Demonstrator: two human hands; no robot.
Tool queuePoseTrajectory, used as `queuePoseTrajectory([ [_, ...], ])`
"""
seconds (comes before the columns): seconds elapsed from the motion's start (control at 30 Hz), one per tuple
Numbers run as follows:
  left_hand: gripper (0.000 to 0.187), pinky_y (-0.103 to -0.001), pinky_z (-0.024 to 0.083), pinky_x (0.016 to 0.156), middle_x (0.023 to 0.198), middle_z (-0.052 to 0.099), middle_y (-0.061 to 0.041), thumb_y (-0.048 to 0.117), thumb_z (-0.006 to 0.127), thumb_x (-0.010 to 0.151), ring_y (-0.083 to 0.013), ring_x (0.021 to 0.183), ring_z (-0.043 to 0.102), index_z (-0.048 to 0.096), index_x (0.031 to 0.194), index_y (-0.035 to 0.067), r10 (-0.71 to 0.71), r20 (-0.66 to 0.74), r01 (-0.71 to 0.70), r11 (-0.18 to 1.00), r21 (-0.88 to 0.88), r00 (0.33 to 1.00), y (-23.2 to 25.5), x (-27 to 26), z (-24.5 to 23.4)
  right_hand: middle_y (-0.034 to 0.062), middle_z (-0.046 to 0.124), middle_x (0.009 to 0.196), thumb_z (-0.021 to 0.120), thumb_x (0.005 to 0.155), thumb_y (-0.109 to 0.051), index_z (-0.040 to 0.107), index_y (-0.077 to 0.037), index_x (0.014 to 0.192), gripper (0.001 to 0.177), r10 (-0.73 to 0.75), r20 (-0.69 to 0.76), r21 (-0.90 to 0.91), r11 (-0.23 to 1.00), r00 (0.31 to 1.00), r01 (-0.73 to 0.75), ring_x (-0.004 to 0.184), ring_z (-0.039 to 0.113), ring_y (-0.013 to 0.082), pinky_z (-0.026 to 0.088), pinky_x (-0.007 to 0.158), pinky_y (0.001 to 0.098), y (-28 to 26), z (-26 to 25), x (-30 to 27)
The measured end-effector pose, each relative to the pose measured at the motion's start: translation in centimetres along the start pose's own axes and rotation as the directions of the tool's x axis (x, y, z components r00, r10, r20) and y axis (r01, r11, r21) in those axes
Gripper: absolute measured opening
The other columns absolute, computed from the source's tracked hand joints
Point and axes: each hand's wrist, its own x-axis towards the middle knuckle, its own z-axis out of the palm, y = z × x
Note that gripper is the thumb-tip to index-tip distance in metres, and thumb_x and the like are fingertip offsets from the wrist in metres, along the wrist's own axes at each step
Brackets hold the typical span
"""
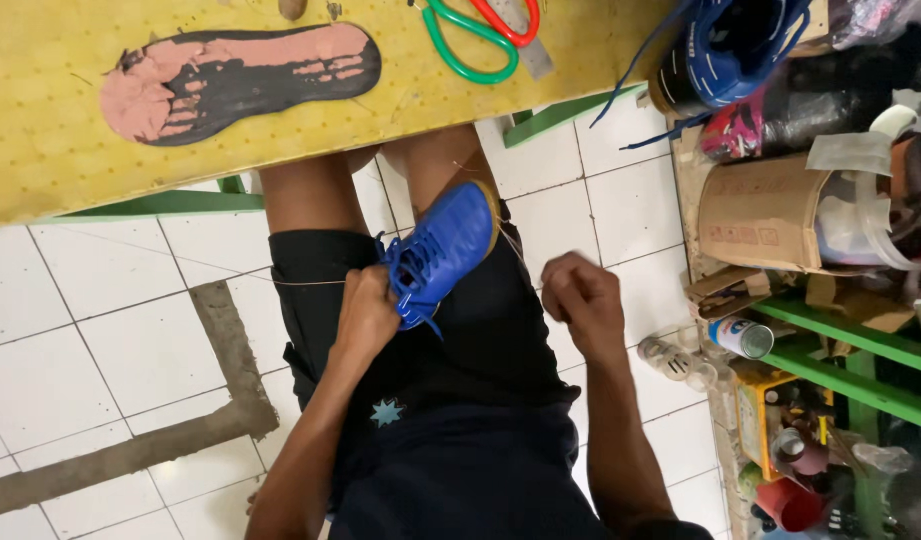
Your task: The person sits and sews a blue shoe using a needle and thread. They repeatedly pull the thread through the shoe's sole and upper, then use scissors to cut the thread.
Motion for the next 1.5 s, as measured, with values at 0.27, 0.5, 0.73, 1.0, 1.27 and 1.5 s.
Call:
queuePoseTrajectory([
  [0.27, 0.030, -0.054, 0.049, 0.069, 0.071, 0.068, -0.027, 0.007, 0.050, 0.090, -0.0525, 0.082, 0.068, 0.075, 0.073, 0.005, -0.068, 0.009, 0.067, 0.997, 0.026, 0.998, 1.1, 0.4, 0.6, 0.0117, 0.078, 0.083, 0.062, 0.105, -0.012, 0.029, -0.010, 0.166, 0.069, 0.161, -0.274, -0.562, 0.773, 0.948, -0.294, 0.052, 0.050, 0.0131, 0.035, 0.056, 0.0257, -7.4, 1.1, 3.1],
  [0.5, 0.018, -0.055, 0.047, 0.062, 0.068, 0.067, -0.026, 0.003, 0.056, 0.085, -0.0492, 0.072, 0.069, 0.070, 0.075, 0.001, 0.048, 0.079, -0.055, 0.994, 0.092, 0.996, 0.1, 0.2, 0.2, 0.0285, 0.077, 0.092, 0.080, 0.091, -0.022, 0.067, 0.002, 0.099, 0.028, 0.234, 0.210, -0.116, 0.970, 0.949, -0.214, 0.079, 0.080, 0.0373, 0.057, 0.056, 0.0326, 0.1, 2.8, 3.9],
  [0.73, 0.017, -0.042, 0.054, 0.065, 0.069, 0.068, -0.023, -0.007, 0.047, 0.091, -0.0382, 0.067, 0.071, 0.063, 0.091, 0.000, 0.167, 0.208, -0.184, 0.981, 0.066, 0.964, 3.6, -3.6, -3.9, 0.0210, 0.076, 0.089, 0.074, 0.089, -0.038, 0.080, -0.010, 0.096, 0.029, 0.503, -0.307, -0.770, 0.368, 0.808, -0.521, 0.093, 0.074, 0.0454, 0.051, 0.072, 0.0452, 6.4, -9.8, 4.9],
  [1.0, 0.039, -0.051, 0.062, 0.064, 0.090, 0.075, -0.023, -0.005, 0.053, 0.095, -0.0443, 0.078, 0.075, 0.069, 0.130, 0.001, 0.248, 0.107, -0.270, 0.884, 0.381, 0.963, 6.0, -4.8, -4.0, 0.0247, 0.070, 0.133, 0.064, 0.101, -0.032, 0.064, -0.005, 0.140, 0.047, -0.202, -0.113, -0.597, 0.797, 0.973, 0.096, 0.051, 0.056, 0.0180, 0.043, 0.047, 0.0266, -6.9, 5.6, 4.5],
  [1.27, 0.032, -0.044, 0.059, 0.101, 0.123, 0.074, -0.021, 0.005, 0.034, 0.112, -0.0313, 0.120, 0.073, 0.053, 0.086, 0.008, -0.211, -0.180, 0.018, 0.695, -0.719, 0.961, -5.1, -9.3, -7.9, 0.0040, 0.063, 0.053, 0.093, 0.085, -0.018, 0.066, -0.008, 0.075, 0.031, -0.422, -0.150, -0.649, 0.724, 0.894, 0.232, 0.043, 0.056, 0.0165, 0.044, 0.044, 0.0260, -1.1, 6.3, 6.7],
  [1.5, 0.029, -0.063, 0.049, 0.121, 0.099, 0.073, -0.005, -0.005, 0.037, 0.110, -0.0227, 0.111, 0.077, 0.058, 0.095, 0.009, -0.725, 0.053, -0.423, -0.458, -0.782, 0.687, -12.9, -12.8, -8.9, -0.0068, 0.030, 0.058, 0.094, 0.088, -0.016, 0.033, -0.012, 0.064, 0.065, -0.360, -0.222, -0.636, 0.758, 0.906, 0.146, 0.059, 0.025, 0.0058, 0.024, 0.054, 0.0247, -1.2, 7.3, 5.6],
])
